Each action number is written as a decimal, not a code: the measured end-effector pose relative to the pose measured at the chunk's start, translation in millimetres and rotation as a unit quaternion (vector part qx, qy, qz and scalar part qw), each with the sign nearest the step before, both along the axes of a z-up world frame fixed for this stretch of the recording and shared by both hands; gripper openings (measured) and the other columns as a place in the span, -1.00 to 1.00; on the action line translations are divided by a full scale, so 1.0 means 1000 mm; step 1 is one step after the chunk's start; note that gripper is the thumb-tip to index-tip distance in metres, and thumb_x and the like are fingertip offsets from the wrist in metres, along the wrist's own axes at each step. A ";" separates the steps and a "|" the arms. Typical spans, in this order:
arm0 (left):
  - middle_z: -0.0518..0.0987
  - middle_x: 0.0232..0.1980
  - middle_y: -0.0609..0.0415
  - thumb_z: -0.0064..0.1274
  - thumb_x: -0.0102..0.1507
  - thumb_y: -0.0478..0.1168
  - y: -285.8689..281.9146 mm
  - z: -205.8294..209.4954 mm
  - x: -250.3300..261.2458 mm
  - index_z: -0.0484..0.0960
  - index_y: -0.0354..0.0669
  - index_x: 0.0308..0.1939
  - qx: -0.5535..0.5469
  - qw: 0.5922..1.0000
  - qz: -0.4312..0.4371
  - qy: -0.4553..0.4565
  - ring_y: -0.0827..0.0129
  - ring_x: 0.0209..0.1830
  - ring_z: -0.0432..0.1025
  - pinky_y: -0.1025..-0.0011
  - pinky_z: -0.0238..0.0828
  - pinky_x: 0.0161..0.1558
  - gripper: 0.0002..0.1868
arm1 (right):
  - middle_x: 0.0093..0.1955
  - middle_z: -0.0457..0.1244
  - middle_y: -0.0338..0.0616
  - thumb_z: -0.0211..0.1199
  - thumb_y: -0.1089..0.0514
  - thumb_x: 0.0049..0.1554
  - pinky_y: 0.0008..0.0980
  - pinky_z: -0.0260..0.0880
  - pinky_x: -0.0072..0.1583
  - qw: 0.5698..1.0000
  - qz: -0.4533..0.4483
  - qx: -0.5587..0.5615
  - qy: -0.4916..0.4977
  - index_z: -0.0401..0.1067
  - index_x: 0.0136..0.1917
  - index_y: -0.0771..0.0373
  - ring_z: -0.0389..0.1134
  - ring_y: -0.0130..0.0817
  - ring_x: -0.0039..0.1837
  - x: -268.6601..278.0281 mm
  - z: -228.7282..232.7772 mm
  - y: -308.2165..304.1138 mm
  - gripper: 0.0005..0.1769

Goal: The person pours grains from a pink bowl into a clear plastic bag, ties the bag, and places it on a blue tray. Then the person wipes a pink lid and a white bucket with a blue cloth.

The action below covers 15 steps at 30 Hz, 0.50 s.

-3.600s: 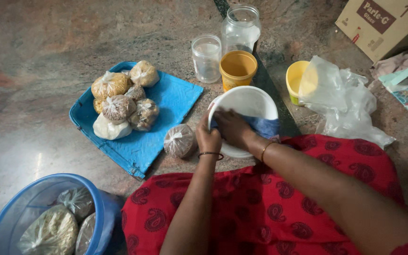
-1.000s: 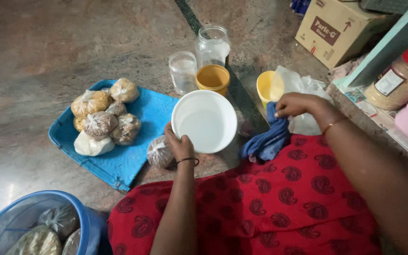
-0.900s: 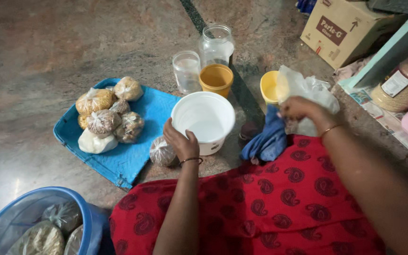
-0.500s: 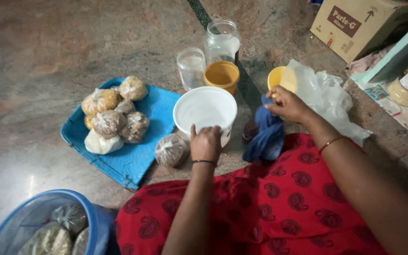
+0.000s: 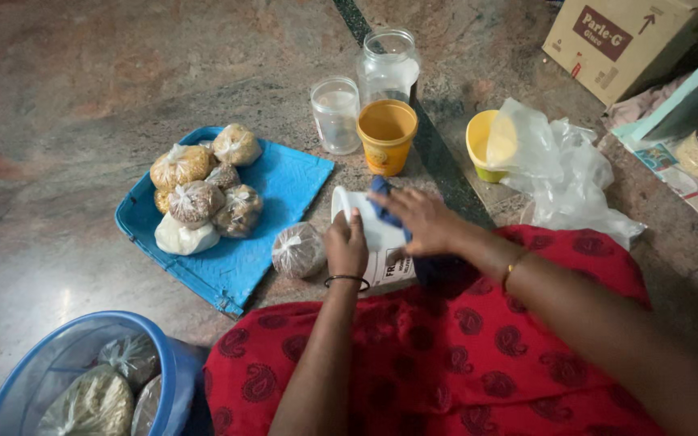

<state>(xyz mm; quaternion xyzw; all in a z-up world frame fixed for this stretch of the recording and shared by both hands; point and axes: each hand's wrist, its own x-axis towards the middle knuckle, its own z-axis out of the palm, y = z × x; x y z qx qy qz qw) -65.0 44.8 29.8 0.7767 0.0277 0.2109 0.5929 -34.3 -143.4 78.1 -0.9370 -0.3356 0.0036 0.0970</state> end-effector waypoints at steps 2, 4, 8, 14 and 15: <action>0.58 -0.47 -0.25 -0.09 0.41 0.04 -0.001 0.003 -0.009 0.62 -0.30 -0.06 0.066 0.994 -0.081 0.028 0.03 -0.51 0.53 0.10 0.39 -0.38 -0.57 | 0.54 0.11 0.10 0.50 -0.44 -0.26 -0.08 0.16 0.45 0.982 -0.022 0.104 0.156 -0.11 0.64 -0.10 0.17 0.05 0.51 0.029 0.006 -0.016 0.37; 0.58 -0.43 -0.30 -0.10 0.43 0.06 -0.004 0.005 -0.014 0.61 -0.29 0.00 0.130 0.982 -0.136 0.001 -0.06 -0.45 0.52 0.05 0.39 -0.34 -0.56 | 0.59 0.09 0.10 0.46 -0.43 -0.23 -0.13 0.15 0.49 0.946 -0.016 0.181 0.267 -0.08 0.65 -0.05 0.16 0.02 0.56 0.047 0.010 -0.035 0.34; 0.61 -0.30 -0.32 -0.13 0.44 0.12 -0.001 -0.012 -0.004 0.50 -0.32 0.14 0.131 0.966 -0.212 -0.064 -0.09 -0.29 0.54 0.05 0.44 -0.25 -0.48 | 0.58 -0.05 0.32 0.54 -0.38 -0.25 -0.01 -0.02 0.49 0.968 0.058 0.191 0.150 -0.14 0.61 0.32 -0.03 0.19 0.58 0.033 0.001 -0.042 0.45; 0.59 -0.22 -0.21 -0.25 0.57 0.20 0.008 -0.083 0.042 0.60 -0.47 -0.03 -0.064 0.994 -0.073 0.048 0.25 -0.23 0.42 0.16 0.41 -0.17 -0.32 | 0.53 -0.03 0.43 0.56 -0.17 -0.19 0.22 -0.20 0.55 0.984 0.114 0.010 -0.133 0.05 0.47 0.52 -0.15 0.31 0.63 -0.059 -0.037 0.023 0.21; 0.56 -0.25 -0.19 -0.27 0.58 0.21 0.011 -0.088 0.047 0.63 -0.50 -0.09 -0.114 0.989 -0.043 0.086 0.31 -0.27 0.36 0.16 0.39 -0.22 -0.27 | 0.54 -0.01 0.42 0.55 -0.13 -0.17 0.24 -0.21 0.55 0.981 0.112 -0.009 -0.158 0.07 0.47 0.51 -0.15 0.29 0.65 -0.062 -0.037 0.030 0.17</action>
